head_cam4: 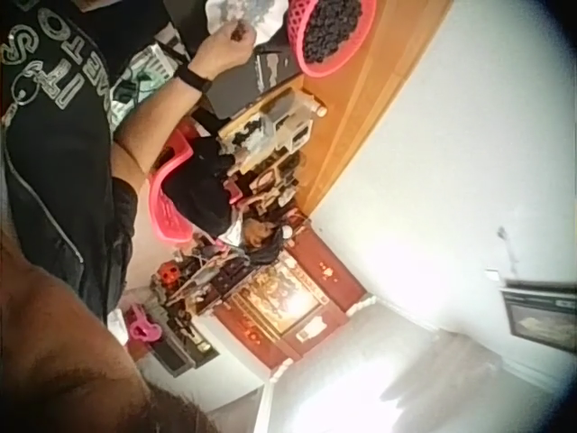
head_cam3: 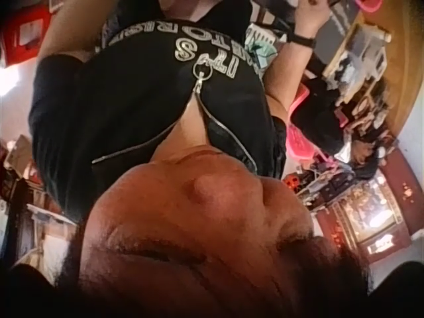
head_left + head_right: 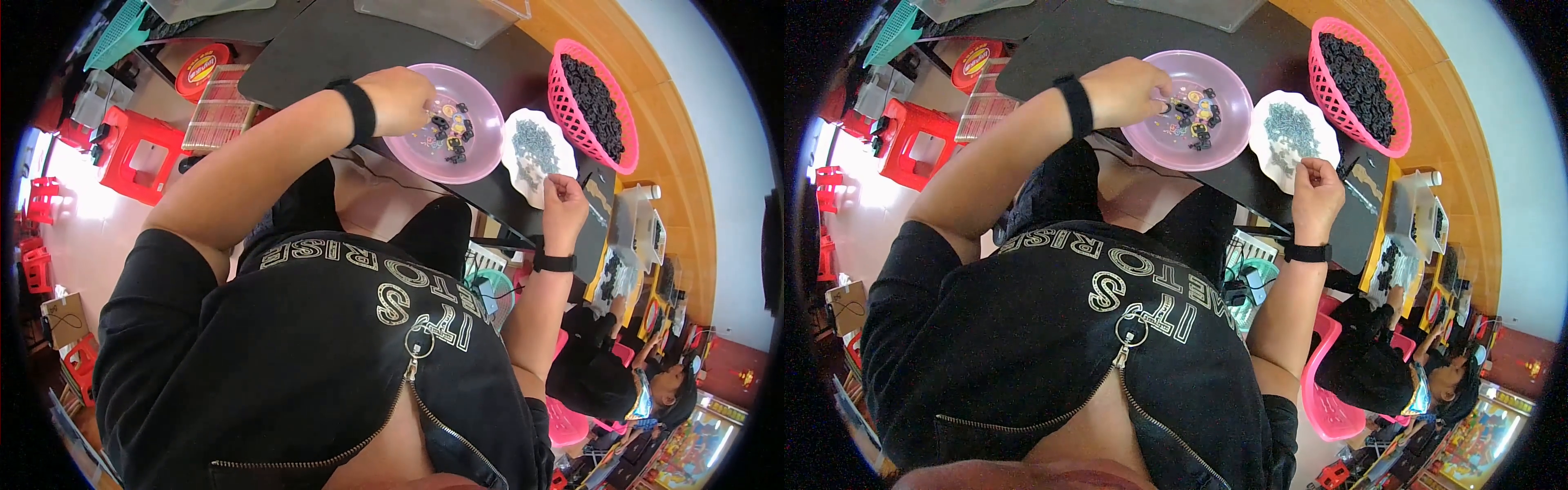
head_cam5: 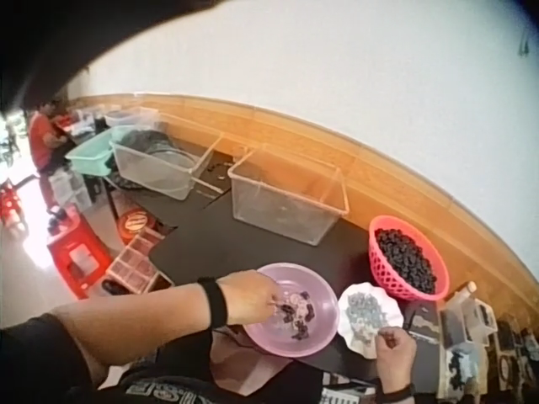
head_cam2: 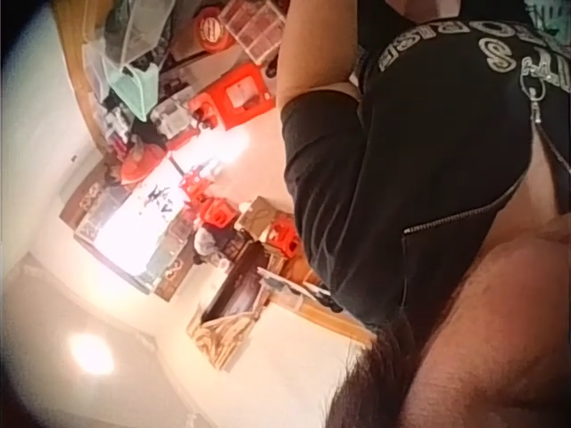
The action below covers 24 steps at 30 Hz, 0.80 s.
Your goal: The person sorts small black circular components by hand, transferring them from a pink bowl into a white tray.
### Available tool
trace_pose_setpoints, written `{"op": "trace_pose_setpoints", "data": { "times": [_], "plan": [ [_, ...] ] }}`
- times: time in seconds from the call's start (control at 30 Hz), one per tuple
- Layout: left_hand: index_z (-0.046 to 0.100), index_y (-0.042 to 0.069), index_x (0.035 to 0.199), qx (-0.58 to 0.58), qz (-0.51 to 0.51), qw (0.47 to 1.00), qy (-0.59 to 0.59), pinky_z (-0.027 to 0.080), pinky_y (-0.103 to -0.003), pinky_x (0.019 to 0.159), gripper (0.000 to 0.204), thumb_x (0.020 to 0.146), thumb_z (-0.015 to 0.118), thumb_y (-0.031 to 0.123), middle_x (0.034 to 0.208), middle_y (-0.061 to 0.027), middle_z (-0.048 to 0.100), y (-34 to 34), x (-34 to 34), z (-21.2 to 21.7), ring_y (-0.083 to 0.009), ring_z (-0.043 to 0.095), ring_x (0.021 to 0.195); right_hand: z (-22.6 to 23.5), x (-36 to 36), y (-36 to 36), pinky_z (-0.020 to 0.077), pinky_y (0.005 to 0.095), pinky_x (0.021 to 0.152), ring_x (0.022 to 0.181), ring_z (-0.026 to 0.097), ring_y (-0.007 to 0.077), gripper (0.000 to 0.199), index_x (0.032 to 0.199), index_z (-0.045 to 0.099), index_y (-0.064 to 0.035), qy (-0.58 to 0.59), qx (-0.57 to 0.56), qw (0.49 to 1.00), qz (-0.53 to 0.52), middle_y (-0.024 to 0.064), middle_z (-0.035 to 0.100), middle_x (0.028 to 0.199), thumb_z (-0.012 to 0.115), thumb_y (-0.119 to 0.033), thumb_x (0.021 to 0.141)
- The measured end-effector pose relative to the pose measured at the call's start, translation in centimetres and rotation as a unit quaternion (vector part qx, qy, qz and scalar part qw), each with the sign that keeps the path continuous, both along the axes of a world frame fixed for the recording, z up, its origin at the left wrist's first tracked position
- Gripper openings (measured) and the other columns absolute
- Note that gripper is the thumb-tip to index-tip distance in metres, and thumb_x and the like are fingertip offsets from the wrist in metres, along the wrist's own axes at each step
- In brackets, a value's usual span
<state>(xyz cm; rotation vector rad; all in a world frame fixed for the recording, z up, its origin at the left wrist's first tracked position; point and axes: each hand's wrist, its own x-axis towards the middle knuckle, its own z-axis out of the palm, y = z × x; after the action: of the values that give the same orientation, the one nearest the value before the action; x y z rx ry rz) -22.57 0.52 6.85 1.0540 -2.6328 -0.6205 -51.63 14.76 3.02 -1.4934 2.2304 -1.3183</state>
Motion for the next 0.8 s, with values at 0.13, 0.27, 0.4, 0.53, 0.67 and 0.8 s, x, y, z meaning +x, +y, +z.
{"op": "trace_pose_setpoints", "data": {
  "times": [0.13, 0.27, 0.4, 0.53, 0.67, 0.8],
  "plan": [
    [0.063, 0.004, 0.099, 0.000, 0.008, 0.991, -0.137, 0.047, -0.039, 0.079, 0.025, 0.076, 0.059, 0.013, 0.093, -0.0178, 0.062, -0.7, -2.1, -0.9, -0.0319, 0.060, 0.090, 0.4, 1.8, 0.6, 0.0425, 0.0203, 0.058, 0.061, 0.051, 0.0061, 0.008, 0.079, 0.059, 0.0004, -0.069, -0.036, 0.997, -0.002, 0.0002, 0.058, 0.068, 0.065, -0.005, 0.078],
    [0.061, 0.002, 0.098, 0.018, 0.028, 0.983, -0.182, 0.047, -0.040, 0.078, 0.023, 0.076, 0.056, 0.007, 0.092, -0.0192, 0.062, -0.4, -3.0, -1.0, -0.0331, 0.060, 0.090, 0.1, 2.3, 1.6, 0.0397, 0.0177, 0.059, 0.063, 0.049, 0.0041, 0.008, 0.078, 0.057, -0.0011, -0.144, -0.106, 0.984, 0.004, -0.0013, 0.056, 0.071, 0.065, -0.003, 0.080],
    [0.060, 0.000, 0.096, 0.008, 0.026, 0.986, -0.166, 0.047, -0.041, 0.077, 0.021, 0.076, 0.054, 0.004, 0.091, -0.0211, 0.062, -0.2, -3.1, -1.2, -0.0340, 0.059, 0.090, 0.0, 2.1, 2.5, 0.0386, 0.0173, 0.062, 0.067, 0.050, 0.0041, 0.005, 0.082, 0.059, -0.0015, -0.219, -0.122, 0.968, 0.010, -0.0011, 0.057, 0.075, 0.063, -0.004, 0.081],
    [0.060, 0.004, 0.091, 0.015, 0.006, 0.993, -0.121, 0.047, -0.040, 0.073, 0.018, 0.075, 0.053, 0.004, 0.086, -0.0185, 0.062, -0.3, -2.5, -1.1, -0.0336, 0.060, 0.083, 0.1, 2.0, 2.9, 0.0373, 0.0172, 0.059, 0.064, 0.049, 0.0046, 0.006, 0.082, 0.059, -0.0021, -0.268, -0.118, 0.956, 0.004, -0.0007, 0.058, 0.073, 0.064, -0.006, 0.081],
    [0.060, 0.005, 0.090, 0.010, -0.001, 0.999, -0.032, 0.047, -0.039, 0.071, 0.017, 0.074, 0.054, 0.005, 0.084, -0.0172, 0.062, -0.3, -2.1, -1.5, -0.0329, 0.060, 0.080, 0.0, 2.5, 3.0, 0.0365, 0.0168, 0.057, 0.063, 0.049, 0.0042, 0.006, 0.081, 0.059, -0.0026, -0.278, -0.116, 0.954, 0.013, -0.0010, 0.058, 0.072, 0.063, -0.008, 0.082],
    [0.060, 0.005, 0.088, 0.019, -0.045, 0.999, -0.005, 0.046, -0.039, 0.073, 0.016, 0.073, 0.055, 0.005, 0.084, -0.0170, 0.062, 0.1, -2.9, -1.5, -0.0325, 0.060, 0.082, -1.0, 2.6, 3.1, 0.0375, 0.0170, 0.056, 0.062, 0.050, 0.0049, 0.006, 0.080, 0.058, -0.0029, -0.320, -0.123, 0.939, 0.014, 0.0005, 0.059, 0.071, 0.062, -0.007, 0.083]
  ]
}}
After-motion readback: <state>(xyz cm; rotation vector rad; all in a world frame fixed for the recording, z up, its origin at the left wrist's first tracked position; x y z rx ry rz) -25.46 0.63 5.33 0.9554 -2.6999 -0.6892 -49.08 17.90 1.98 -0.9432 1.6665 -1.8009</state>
